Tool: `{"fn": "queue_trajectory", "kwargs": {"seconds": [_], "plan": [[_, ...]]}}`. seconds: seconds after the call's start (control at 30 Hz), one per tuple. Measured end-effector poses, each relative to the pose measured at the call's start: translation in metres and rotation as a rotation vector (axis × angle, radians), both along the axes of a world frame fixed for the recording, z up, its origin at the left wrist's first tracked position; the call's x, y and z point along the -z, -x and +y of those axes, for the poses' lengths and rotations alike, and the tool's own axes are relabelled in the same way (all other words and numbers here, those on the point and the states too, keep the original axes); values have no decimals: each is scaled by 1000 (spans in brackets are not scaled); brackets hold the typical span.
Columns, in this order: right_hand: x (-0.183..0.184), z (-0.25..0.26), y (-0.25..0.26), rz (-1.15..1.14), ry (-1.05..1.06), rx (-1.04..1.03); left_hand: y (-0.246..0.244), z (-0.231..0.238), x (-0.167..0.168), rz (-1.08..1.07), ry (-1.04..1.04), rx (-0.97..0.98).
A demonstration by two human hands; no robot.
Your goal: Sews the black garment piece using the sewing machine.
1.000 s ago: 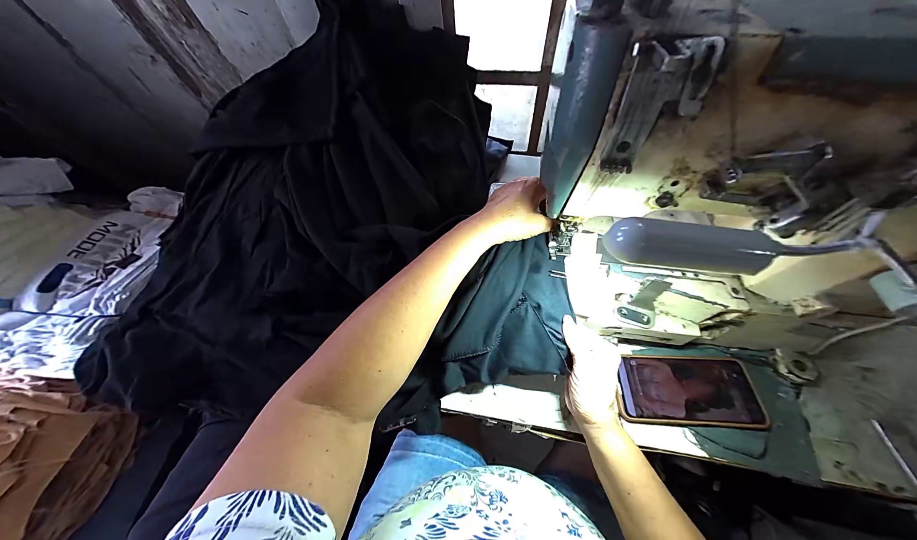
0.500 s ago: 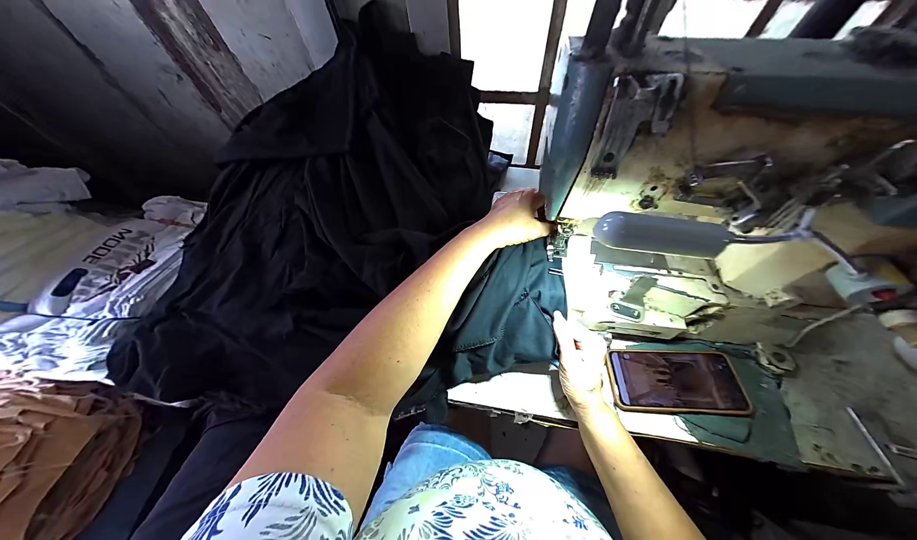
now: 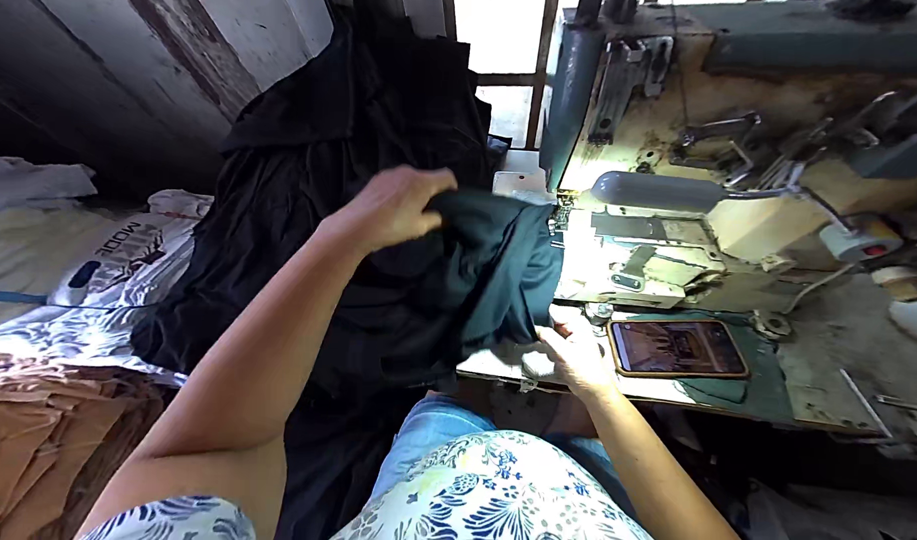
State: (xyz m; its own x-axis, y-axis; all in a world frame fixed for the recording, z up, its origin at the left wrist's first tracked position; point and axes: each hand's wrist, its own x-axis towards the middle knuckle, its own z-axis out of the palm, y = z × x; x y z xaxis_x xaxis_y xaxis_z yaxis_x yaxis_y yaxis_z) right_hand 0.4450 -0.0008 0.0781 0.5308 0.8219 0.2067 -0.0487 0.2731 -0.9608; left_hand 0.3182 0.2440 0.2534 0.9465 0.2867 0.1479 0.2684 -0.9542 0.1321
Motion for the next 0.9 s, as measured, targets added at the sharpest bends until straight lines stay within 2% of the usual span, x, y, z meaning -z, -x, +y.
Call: {"fn": "queue_trajectory", "kwargs": {"seconds": [0.03, 0.1, 0.13, 0.2, 0.27, 0.3, 0.37, 0.47, 0.53, 0.63, 0.7, 0.77, 0.83, 0.9], "plan": [[-1, 1, 4, 31, 16, 19, -7, 0, -1, -100, -112, -33], [0, 1, 10, 95, 55, 71, -19, -18, 7, -212, -201, -21], [-1, 0, 11, 124, 72, 102, -23, -35, 14, -253, -220, 79], [-4, -6, 10, 184, 91, 145, -32, -74, 41, -328, -230, 398], [-7, -14, 3, 269, 72, 99, -41, -93, 74, -329, -227, 676], [-8, -19, 0, 333, 51, 38, -44, -92, 86, -286, -238, 730], [-11, -29, -3, 508, 14, -80, -39, -90, 92, -195, -309, 712], [-13, -36, -9, 665, -13, -187, -17, -110, 73, -105, -325, 689], [-17, -34, -15, 654, 9, -224, -5, -133, 70, 20, -284, 721], [-30, -19, -22, 497, 143, -196, -4, -151, 91, 175, -356, 813], [-31, -11, -21, 463, 187, -128, -6, -151, 100, 135, -382, 828], [-29, -10, -17, 565, 140, -64, -6, -148, 99, 63, -319, 798], [-27, -17, -13, 836, 38, -63, -6, -142, 97, -76, -242, 685], [-31, -23, -8, 1090, -22, -55, -11, -129, 90, -243, -269, 511]]}}
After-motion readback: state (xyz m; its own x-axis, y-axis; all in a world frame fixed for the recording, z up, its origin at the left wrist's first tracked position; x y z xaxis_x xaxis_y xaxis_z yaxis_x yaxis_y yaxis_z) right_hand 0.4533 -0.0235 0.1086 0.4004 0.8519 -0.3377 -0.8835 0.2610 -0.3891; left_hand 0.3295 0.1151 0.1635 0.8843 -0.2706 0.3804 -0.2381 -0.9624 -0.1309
